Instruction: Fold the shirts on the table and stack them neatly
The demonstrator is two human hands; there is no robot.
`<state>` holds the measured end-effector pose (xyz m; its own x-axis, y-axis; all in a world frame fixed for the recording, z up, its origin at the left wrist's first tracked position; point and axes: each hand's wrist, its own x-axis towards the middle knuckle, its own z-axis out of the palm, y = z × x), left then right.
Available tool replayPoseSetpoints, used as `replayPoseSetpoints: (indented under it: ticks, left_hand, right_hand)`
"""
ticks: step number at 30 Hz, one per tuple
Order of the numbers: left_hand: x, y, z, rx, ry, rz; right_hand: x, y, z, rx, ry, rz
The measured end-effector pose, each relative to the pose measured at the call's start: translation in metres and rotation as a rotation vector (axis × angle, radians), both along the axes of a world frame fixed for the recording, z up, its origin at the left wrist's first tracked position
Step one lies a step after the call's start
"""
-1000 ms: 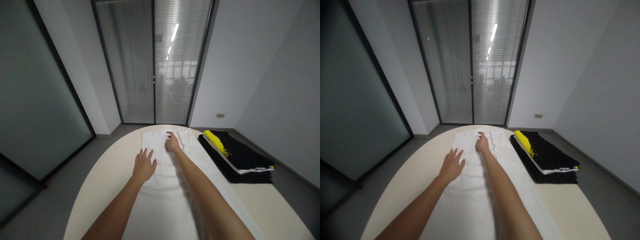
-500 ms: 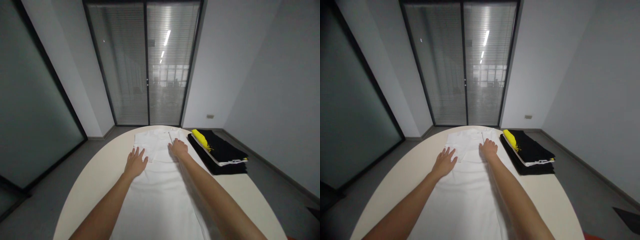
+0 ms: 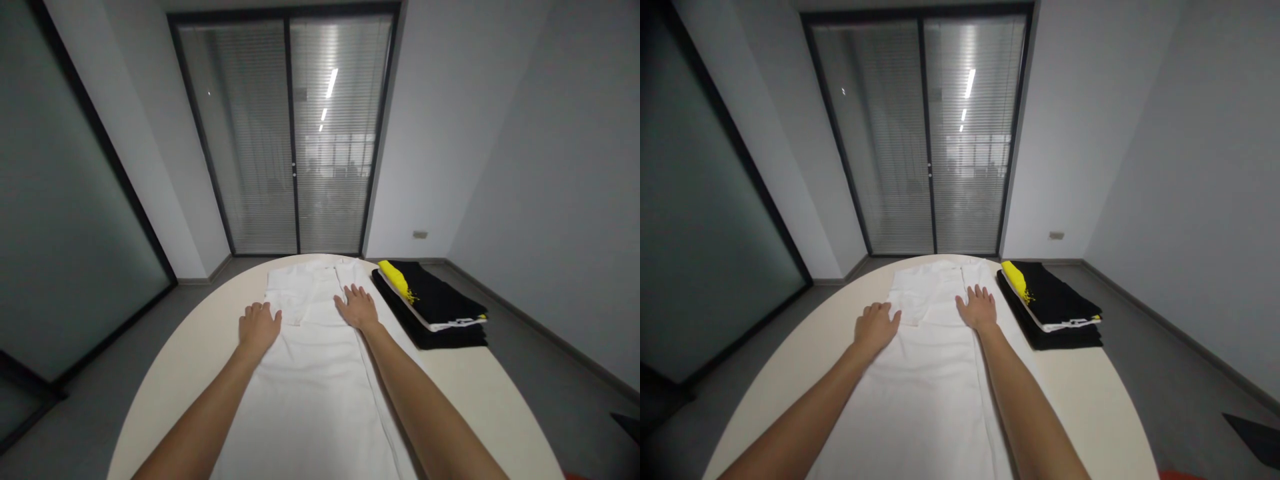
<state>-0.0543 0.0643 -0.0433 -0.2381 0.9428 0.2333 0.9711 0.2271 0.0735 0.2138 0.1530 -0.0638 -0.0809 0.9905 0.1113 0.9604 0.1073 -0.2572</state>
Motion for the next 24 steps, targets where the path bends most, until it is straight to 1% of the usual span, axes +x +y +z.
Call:
replayPoseSetpoints:
  ticks: [3,8,11,14,16,19,21,24]
  left_hand:
    - [-0.01,-0.002,0.006,-0.027,-0.027,0.061]
    - [-0.024,0.005,0.001,-0.032,-0.119,0.049]
    - [-0.025,0.014,-0.001,-0.029,-0.126,0.041]
    - [-0.022,0.021,0.001,-0.031,-0.127,0.037]
    - [-0.02,0.024,0.003,-0.037,-0.13,0.049]
    - [-0.02,0.026,0.004,-0.053,-0.15,0.091]
    - [-0.023,0.026,0.004,-0.069,-0.178,0.116]
    - [-0.03,0.029,0.003,-0.088,-0.243,0.124]
  right_hand:
    - [-0.001,0.0,0.001,-0.001,-0.006,0.001]
    - [-0.001,0.0,0.001,-0.029,-0.011,-0.027]
    - [-0.002,0.003,0.0,-0.043,-0.01,-0.048]
    - [-0.004,0.006,-0.001,-0.045,-0.017,-0.085]
    - [-0.004,0.007,-0.001,-0.045,-0.02,-0.102]
    - [-0.003,0.007,-0.001,-0.05,0.001,-0.086]
    - [0.0,0.006,0.001,-0.03,0.046,-0.062]
    - [0.003,0.001,0.003,0.065,0.138,-0.03]
